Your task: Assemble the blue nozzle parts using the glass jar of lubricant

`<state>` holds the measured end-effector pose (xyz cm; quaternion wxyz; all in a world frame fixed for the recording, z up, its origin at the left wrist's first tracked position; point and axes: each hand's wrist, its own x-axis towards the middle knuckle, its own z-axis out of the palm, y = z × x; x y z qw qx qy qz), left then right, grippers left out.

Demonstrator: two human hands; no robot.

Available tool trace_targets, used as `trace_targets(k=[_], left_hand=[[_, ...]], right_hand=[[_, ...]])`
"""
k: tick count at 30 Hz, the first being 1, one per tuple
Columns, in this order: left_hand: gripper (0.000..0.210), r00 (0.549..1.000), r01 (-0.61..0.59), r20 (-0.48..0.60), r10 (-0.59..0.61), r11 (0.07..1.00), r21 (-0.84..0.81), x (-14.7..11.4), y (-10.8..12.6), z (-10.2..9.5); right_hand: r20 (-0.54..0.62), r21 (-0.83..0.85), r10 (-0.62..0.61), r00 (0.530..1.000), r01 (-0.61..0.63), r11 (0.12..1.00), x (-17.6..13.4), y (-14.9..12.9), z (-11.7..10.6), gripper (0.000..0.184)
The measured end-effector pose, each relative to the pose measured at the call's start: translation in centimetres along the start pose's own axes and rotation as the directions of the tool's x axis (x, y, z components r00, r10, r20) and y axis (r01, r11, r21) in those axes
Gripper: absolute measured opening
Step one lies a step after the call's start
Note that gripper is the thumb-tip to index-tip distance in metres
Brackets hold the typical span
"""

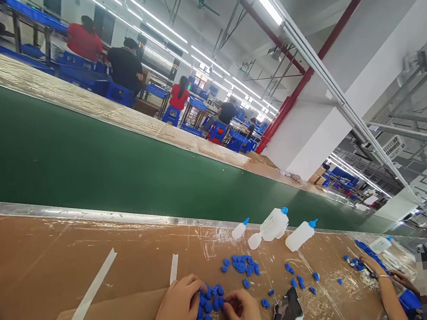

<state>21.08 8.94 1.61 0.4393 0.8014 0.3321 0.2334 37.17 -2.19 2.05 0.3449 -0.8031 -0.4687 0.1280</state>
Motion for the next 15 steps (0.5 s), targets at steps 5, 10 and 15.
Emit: trace_targets(k=[5,10,15], left_hand=[[0.039,1.000,-0.014,-0.008,0.014,1.000,0.000,0.1,0.0,0.1],[0.040,1.000,-0.026,-0.008,0.026,1.000,-0.001,0.1,0.0,0.1],[0.038,1.000,-0.010,-0.002,0.010,1.000,0.002,0.1,0.1,0.0]], right_hand=[[-0.102,-0.028,-0.044,0.994,0.041,0.999,3.0,0.1,-0.6,0.032],[-0.108,-0.058,-0.132,0.985,0.126,0.990,6.3,-0.5,0.8,0.030],[-0.078,-0.075,-0.141,0.987,0.135,0.988,6.1,-0.5,1.7,0.020]])
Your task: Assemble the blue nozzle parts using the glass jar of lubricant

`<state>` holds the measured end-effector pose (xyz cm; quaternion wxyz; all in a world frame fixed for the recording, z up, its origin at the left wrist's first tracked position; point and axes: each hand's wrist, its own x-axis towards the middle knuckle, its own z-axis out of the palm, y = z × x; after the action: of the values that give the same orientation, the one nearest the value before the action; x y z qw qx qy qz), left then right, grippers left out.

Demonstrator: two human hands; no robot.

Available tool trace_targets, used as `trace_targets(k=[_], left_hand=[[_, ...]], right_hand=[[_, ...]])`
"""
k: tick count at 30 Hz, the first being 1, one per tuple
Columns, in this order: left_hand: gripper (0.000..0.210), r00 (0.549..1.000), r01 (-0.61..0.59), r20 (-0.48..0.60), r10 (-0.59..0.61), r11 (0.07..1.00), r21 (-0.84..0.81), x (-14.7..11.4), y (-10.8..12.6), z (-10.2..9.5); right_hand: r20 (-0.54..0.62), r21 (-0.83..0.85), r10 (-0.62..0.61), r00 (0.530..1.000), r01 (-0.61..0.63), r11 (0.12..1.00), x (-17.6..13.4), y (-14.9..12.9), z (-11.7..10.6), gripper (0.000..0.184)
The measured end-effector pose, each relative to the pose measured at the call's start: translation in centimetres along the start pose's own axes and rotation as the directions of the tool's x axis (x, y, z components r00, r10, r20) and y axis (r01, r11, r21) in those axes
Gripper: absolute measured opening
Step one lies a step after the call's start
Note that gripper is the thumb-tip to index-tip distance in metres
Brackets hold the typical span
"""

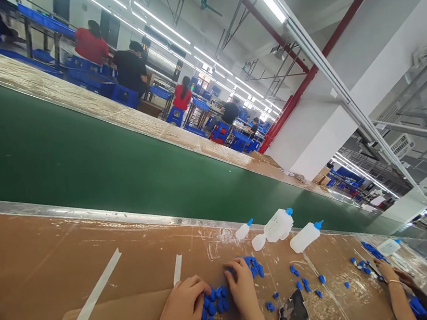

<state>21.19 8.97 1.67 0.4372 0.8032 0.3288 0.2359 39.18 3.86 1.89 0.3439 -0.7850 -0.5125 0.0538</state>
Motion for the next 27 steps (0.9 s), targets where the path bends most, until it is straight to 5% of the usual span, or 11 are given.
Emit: trace_targets(k=[12,27], left_hand=[[0.039,1.000,0.001,0.001,-0.001,1.000,0.005,-0.1,0.4,-0.4],[0.038,1.000,-0.006,-0.007,0.006,1.000,0.005,-0.1,0.2,-0.1]], right_hand=[[-0.004,0.055,0.103,0.995,-0.103,0.993,-6.3,1.6,-2.1,0.028],[-0.024,0.067,0.103,0.994,-0.101,0.993,-5.4,2.0,-1.8,0.028]])
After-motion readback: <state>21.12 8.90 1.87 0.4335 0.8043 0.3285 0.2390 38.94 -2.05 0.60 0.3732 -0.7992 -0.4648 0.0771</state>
